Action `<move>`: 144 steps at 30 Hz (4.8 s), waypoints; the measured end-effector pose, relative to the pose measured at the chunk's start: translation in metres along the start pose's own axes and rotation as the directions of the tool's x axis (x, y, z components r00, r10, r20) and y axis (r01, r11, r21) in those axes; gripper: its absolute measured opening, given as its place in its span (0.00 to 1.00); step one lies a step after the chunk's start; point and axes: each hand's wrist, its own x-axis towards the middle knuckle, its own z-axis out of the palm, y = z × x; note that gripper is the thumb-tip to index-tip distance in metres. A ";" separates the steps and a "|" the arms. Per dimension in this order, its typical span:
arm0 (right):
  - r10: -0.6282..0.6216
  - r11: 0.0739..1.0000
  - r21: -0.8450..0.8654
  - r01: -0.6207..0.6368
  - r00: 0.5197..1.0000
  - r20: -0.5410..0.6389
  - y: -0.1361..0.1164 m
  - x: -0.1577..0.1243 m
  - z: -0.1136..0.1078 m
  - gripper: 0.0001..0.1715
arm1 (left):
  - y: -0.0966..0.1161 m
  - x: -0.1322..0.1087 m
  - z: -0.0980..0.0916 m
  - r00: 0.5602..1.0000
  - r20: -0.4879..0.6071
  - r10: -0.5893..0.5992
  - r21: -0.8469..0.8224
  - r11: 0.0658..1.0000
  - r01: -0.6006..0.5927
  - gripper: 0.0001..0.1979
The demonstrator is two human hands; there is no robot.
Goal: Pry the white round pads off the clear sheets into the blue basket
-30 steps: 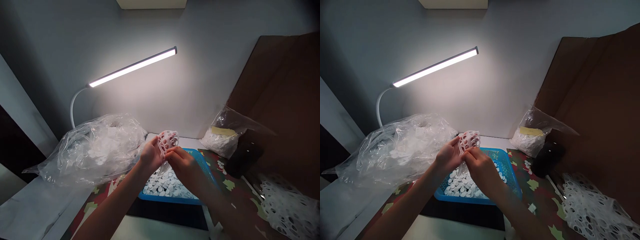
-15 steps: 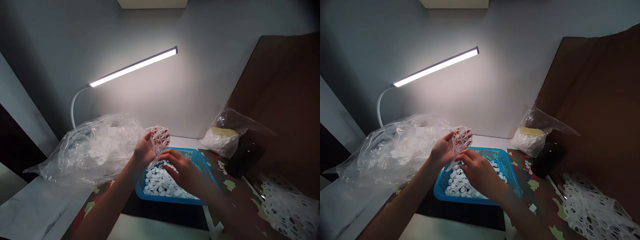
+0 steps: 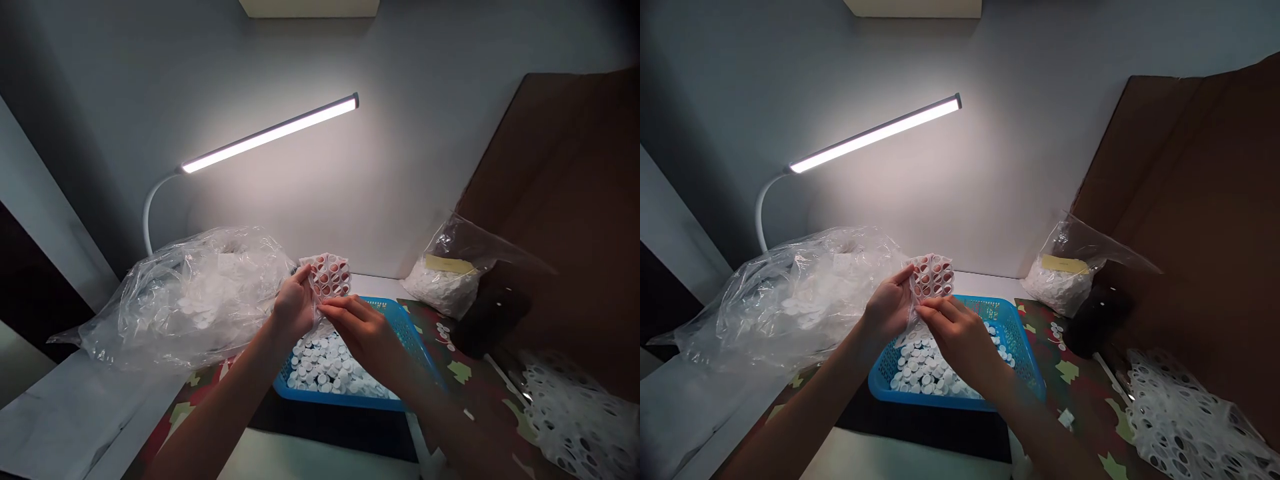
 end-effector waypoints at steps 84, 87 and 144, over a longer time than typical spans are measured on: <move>0.042 0.964 -0.263 -0.041 0.999 0.000 0.006 0.003 -0.011 0.17 | 0.009 0.001 -0.010 0.983 0.180 -0.023 0.111 0.994 0.002 0.13; -0.003 0.960 -0.280 0.000 1.000 -0.010 0.006 0.004 -0.010 0.18 | 0.011 -0.003 -0.008 0.987 0.161 -0.002 0.150 0.988 -0.023 0.13; -0.160 0.978 -0.156 0.141 0.980 -0.116 0.005 -0.002 -0.033 0.19 | 0.009 -0.008 -0.005 0.962 0.274 -0.004 0.392 0.914 -0.108 0.19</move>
